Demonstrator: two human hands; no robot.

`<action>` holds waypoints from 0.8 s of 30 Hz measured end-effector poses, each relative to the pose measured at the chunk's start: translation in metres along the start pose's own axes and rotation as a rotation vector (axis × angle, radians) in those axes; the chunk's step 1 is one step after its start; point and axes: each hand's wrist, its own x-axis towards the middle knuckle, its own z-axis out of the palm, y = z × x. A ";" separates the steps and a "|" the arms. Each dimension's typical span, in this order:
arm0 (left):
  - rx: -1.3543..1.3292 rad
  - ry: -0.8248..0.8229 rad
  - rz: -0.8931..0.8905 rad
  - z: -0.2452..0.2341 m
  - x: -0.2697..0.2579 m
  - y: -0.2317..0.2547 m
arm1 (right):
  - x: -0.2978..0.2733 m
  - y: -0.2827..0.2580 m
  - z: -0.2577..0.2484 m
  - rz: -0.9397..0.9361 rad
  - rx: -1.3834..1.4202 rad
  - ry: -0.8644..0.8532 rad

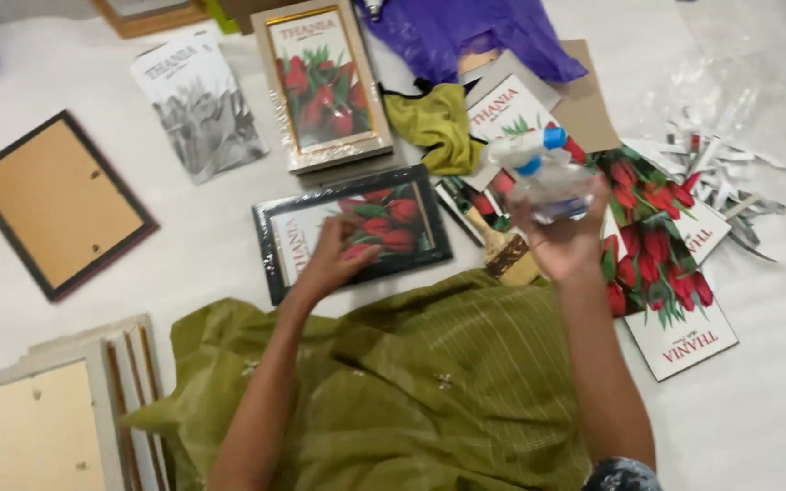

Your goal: Cleaning a picture frame and inserting a floral print

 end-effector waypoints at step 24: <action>0.534 0.331 0.428 0.114 -0.017 -0.029 | -0.011 0.180 -0.022 -0.671 -1.025 -0.330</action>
